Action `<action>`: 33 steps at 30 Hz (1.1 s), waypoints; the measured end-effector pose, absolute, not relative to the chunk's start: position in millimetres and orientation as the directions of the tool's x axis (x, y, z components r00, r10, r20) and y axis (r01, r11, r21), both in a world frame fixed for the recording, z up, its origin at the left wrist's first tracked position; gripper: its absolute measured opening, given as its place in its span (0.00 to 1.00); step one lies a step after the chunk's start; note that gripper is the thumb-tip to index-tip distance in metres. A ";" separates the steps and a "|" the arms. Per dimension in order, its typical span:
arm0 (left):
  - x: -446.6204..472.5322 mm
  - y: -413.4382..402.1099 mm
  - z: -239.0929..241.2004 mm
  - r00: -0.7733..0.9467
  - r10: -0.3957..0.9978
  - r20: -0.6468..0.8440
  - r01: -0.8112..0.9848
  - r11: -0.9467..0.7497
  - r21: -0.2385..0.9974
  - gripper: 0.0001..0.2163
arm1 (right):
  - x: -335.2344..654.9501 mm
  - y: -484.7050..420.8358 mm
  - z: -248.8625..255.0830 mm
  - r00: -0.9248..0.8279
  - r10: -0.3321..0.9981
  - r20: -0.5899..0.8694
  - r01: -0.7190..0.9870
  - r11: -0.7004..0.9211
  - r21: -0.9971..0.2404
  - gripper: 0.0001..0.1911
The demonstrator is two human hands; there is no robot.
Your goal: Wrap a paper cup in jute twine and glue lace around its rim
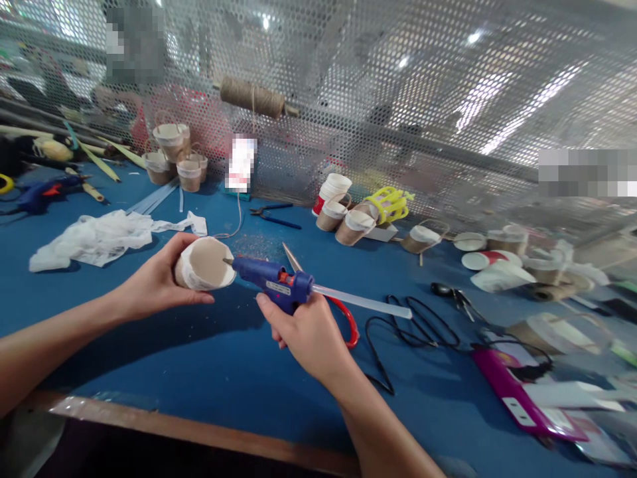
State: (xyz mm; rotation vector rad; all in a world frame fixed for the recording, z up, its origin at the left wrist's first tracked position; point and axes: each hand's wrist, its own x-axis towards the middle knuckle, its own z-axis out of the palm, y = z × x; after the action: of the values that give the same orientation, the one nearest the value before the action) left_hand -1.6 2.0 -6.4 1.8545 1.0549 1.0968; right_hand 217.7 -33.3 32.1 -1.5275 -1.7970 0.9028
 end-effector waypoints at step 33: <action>-8.4 0.0 3.9 0.674 0.738 0.037 -0.095 0.036 0.995 0.28 | 234.3 -39.0 35.3 -0.203 0.943 0.262 0.730 0.324 -0.602 0.10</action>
State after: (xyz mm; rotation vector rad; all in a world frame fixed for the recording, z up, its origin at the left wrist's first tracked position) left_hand -8.4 0.0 3.9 1.3990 0.5825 0.6977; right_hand 234.3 -39.0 35.3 -1.4681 -2.0023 0.4679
